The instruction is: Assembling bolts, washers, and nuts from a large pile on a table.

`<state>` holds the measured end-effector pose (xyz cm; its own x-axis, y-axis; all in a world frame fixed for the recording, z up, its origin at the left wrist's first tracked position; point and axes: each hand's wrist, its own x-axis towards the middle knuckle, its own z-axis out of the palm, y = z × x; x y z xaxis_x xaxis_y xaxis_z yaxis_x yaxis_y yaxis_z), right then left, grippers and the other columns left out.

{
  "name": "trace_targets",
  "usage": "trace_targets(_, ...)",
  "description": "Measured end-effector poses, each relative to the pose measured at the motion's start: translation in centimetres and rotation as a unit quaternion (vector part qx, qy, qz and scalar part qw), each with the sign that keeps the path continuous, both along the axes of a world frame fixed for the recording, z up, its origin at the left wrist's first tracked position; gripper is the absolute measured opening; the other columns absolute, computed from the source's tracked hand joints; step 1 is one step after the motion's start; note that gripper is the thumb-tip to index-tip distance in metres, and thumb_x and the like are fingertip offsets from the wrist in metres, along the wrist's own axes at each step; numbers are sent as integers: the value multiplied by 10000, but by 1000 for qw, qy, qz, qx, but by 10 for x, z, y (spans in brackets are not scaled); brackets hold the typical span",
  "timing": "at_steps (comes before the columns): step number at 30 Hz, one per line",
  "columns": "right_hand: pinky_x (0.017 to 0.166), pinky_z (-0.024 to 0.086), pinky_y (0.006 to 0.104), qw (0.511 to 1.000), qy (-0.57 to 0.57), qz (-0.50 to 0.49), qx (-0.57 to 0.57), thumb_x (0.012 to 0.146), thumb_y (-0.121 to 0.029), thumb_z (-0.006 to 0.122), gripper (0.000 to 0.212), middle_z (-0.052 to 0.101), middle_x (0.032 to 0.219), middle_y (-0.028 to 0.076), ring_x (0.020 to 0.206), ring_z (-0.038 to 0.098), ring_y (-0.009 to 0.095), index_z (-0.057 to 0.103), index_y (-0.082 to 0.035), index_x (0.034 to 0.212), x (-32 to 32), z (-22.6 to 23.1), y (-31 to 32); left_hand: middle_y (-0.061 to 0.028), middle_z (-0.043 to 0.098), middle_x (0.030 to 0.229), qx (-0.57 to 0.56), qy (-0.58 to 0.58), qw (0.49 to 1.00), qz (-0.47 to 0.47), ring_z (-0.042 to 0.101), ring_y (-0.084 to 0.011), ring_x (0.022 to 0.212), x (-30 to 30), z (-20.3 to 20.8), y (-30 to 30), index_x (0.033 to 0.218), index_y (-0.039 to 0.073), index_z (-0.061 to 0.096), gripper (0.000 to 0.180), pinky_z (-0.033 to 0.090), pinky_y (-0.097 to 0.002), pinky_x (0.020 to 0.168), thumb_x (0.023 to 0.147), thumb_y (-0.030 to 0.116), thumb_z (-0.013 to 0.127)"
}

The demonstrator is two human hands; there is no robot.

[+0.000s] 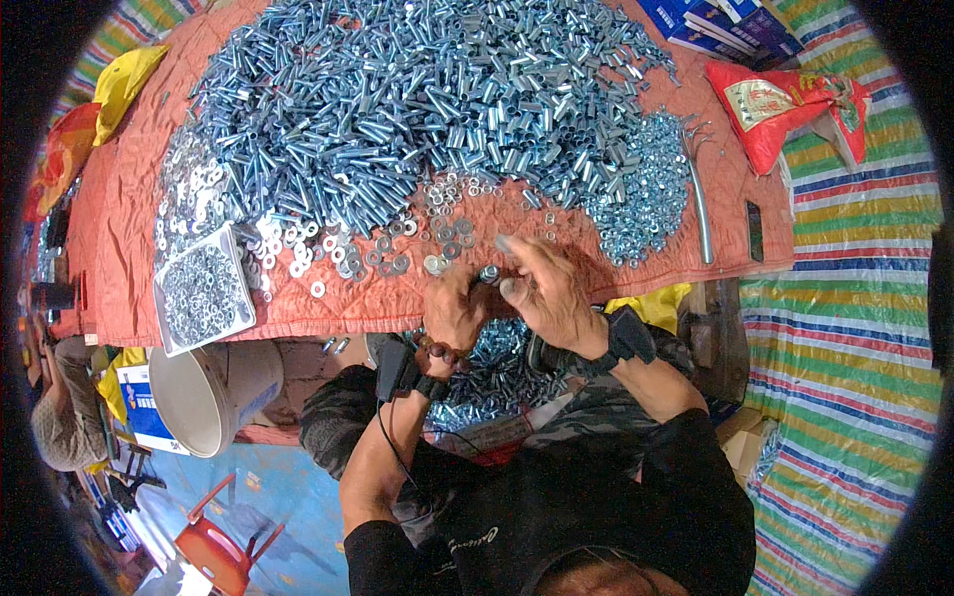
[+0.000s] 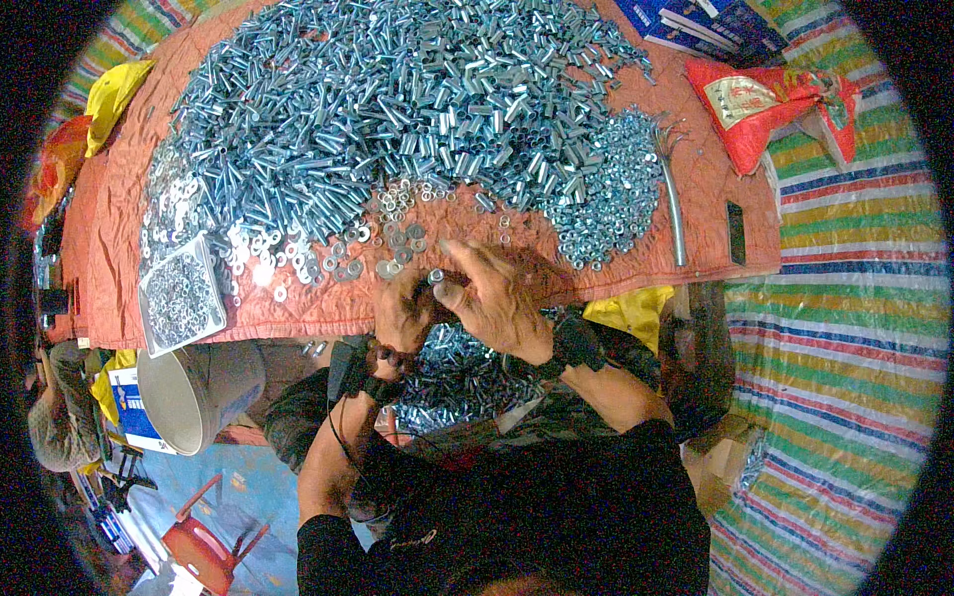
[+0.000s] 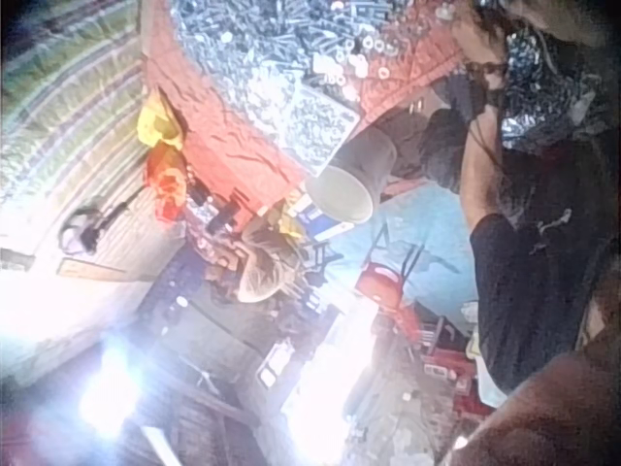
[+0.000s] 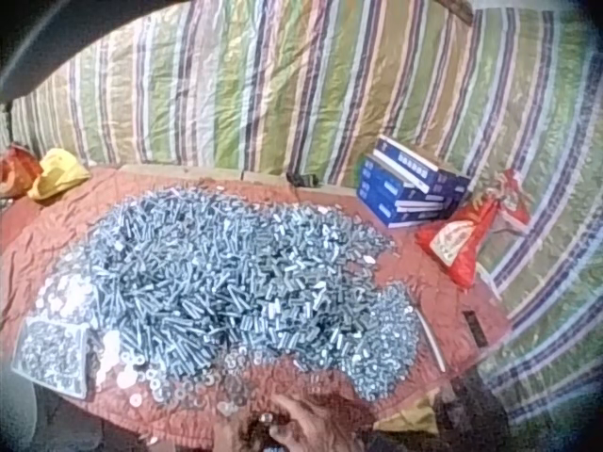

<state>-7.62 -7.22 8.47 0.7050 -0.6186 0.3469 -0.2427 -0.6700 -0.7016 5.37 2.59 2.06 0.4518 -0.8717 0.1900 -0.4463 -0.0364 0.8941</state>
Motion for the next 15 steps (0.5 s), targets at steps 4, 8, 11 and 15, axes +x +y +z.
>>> trace_targets(4, 771, 505, 387, 976, 54, 53, 206, 959, -539, 445, 666, 663, 957, 192, 871, 656, 300, 510, 44, 1276, -14, 21, 5, -210, 608, 751, -14, 2, 1000, 18, 611, -410, 707, 0, -7, 1, 871, -3, 632, 144, 462, -442, 588, 730, 8, 661)
trace_targets(8, 825, 487, 365, 967, 48, 26, 248, 968, -593, 360, 748, 667, 944, 159, 891, 652, 251, 443, 46, 1348, -8, 11, 7, -213, 615, 746, -23, 25, 999, 21, 610, -417, 700, -2, -3, -3, 865, -3, 631, 129, 464, -446, 588, 741, 12, 661)
trace_targets(11, 783, 481, 334, 974, 30, 51, 216, 972, -602, 335, 754, 661, 821, 110, 775, 632, 211, 462, 51, 1328, -14, 12, 5, -215, 621, 747, -1, 16, 1000, 21, 616, -416, 705, -2, 0, -1, 868, 0, 636, 121, 472, -447, 599, 750, 13, 658)
trace_targets(15, 819, 480, 368, 937, 62, 57, 338, 976, -580, 362, 723, 656, 974, 164, 867, 622, 241, 477, 53, 1306, -20, 19, 0, -212, 623, 737, -3, 29, 999, 13, 621, -412, 699, -2, 8, -3, 868, 3, 642, 120, 479, -450, 602, 750, 13, 658)
